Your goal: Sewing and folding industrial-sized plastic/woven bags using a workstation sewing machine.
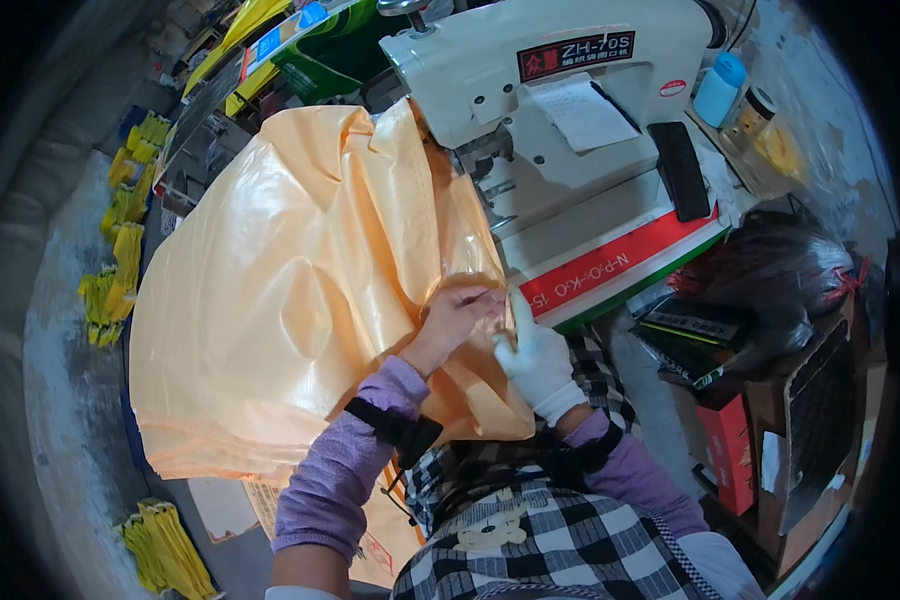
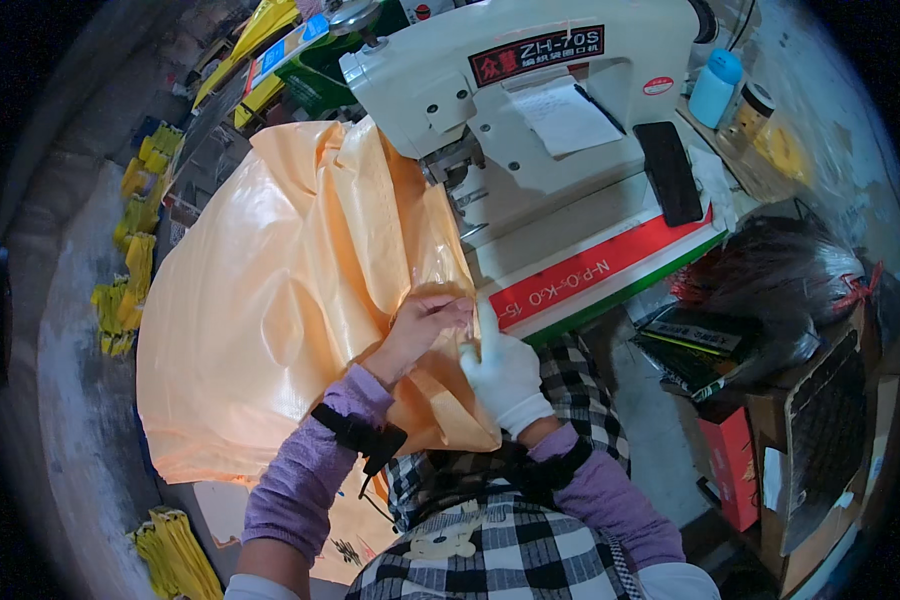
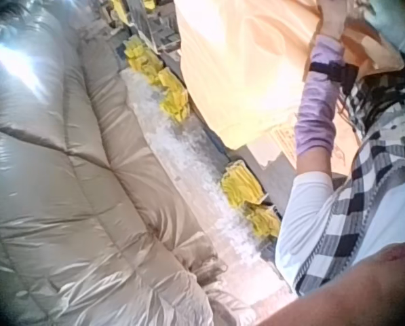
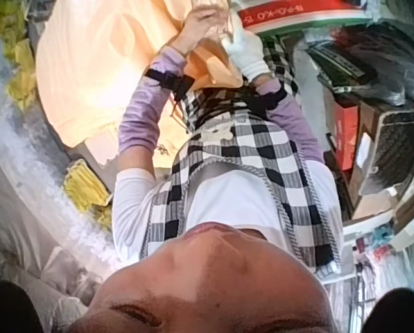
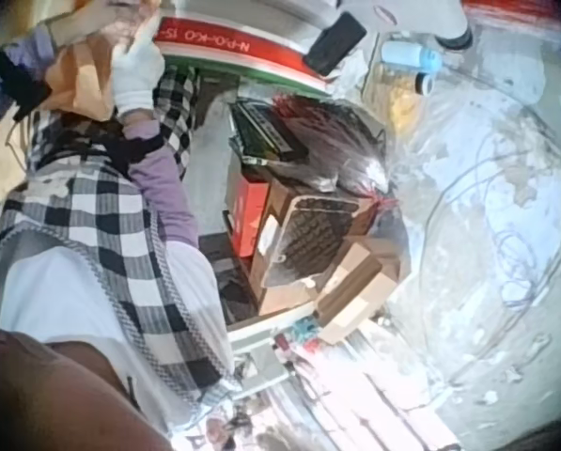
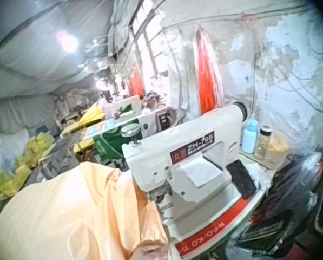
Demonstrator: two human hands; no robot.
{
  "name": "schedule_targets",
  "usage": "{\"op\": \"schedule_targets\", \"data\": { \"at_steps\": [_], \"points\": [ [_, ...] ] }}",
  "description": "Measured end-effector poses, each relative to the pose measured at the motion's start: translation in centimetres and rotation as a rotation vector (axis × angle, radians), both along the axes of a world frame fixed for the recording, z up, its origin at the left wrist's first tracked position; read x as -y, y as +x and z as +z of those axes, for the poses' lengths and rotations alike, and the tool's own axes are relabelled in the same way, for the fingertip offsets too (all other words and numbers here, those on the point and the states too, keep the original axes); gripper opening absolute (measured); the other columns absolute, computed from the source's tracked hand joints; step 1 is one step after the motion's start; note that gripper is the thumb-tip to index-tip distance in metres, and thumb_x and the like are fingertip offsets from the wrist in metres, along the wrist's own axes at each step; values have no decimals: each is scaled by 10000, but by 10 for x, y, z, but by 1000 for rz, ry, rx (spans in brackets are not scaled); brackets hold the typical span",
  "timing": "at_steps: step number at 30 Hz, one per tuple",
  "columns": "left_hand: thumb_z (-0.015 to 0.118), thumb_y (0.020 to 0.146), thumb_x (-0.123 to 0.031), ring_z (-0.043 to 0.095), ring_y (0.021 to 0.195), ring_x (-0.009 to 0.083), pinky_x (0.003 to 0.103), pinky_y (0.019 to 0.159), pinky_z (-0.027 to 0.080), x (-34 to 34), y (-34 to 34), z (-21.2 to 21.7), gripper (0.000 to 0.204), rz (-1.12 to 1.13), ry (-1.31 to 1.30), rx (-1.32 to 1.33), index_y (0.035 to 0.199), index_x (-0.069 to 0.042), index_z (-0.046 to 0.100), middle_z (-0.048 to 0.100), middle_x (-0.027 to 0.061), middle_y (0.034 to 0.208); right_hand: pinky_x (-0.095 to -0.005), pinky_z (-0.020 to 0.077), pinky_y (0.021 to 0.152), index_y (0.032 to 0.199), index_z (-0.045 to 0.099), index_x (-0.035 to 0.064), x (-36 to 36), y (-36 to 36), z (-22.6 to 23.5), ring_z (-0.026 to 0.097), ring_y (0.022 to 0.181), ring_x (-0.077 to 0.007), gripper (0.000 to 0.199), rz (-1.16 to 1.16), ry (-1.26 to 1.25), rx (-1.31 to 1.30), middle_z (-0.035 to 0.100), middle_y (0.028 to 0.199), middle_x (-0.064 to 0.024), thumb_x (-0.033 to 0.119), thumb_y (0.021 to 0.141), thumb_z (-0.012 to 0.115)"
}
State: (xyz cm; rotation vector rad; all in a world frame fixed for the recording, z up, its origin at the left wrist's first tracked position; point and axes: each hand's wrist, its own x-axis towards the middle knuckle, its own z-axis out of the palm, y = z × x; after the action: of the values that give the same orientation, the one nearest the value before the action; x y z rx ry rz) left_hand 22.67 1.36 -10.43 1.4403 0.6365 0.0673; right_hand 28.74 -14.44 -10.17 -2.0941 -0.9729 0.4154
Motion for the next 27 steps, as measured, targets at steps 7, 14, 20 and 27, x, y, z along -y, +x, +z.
{"op": "schedule_targets", "data": {
  "at_steps": [7, 14, 20, 27],
  "points": [
    [607, 927, -67, 634, 832, 123, 250, 811, 504, 0, -5, -2, 176, -71, -10, 84, 1023, 59, 683, 695, 67, 907, -489, 516, 639, 1416, 343, 19, -25, 15, -15, 644, 717, -410, 714, -5, 99, 8, 653, 765, -212, 215, 793, 630],
    [630, 894, -74, 649, 830, 147, 278, 798, 504, 7, -5, 6, 152, -152, 356, 55, 1011, 0, 694, 702, 62, 897, -493, 489, 592, 1482, 308, 99, -5, 8, -8, 621, 623, -384, 682, 0, 2, 37, 634, 718, -184, 132, 836, 522],
    [587, 918, -265, 678, 760, 277, 360, 728, 538, -3, 4, 58, 272, -721, 1005, -193, 1043, -49, 696, 688, 165, 829, -445, 495, 529, 1467, 378, 139, 11, 10, -1, 612, 559, -335, 661, 41, -141, 286, 599, 655, -135, 142, 826, 535],
    [469, 935, -531, 606, 1050, 332, 481, 1027, 354, -77, 13, 109, 509, -996, 1131, -511, 1087, -101, 695, 675, 156, 1046, -432, 499, 513, 1455, 400, 136, -5, 34, -1, 605, 535, -315, 672, 78, -152, 404, 611, 703, -111, 123, 798, 542]
  ]
}}
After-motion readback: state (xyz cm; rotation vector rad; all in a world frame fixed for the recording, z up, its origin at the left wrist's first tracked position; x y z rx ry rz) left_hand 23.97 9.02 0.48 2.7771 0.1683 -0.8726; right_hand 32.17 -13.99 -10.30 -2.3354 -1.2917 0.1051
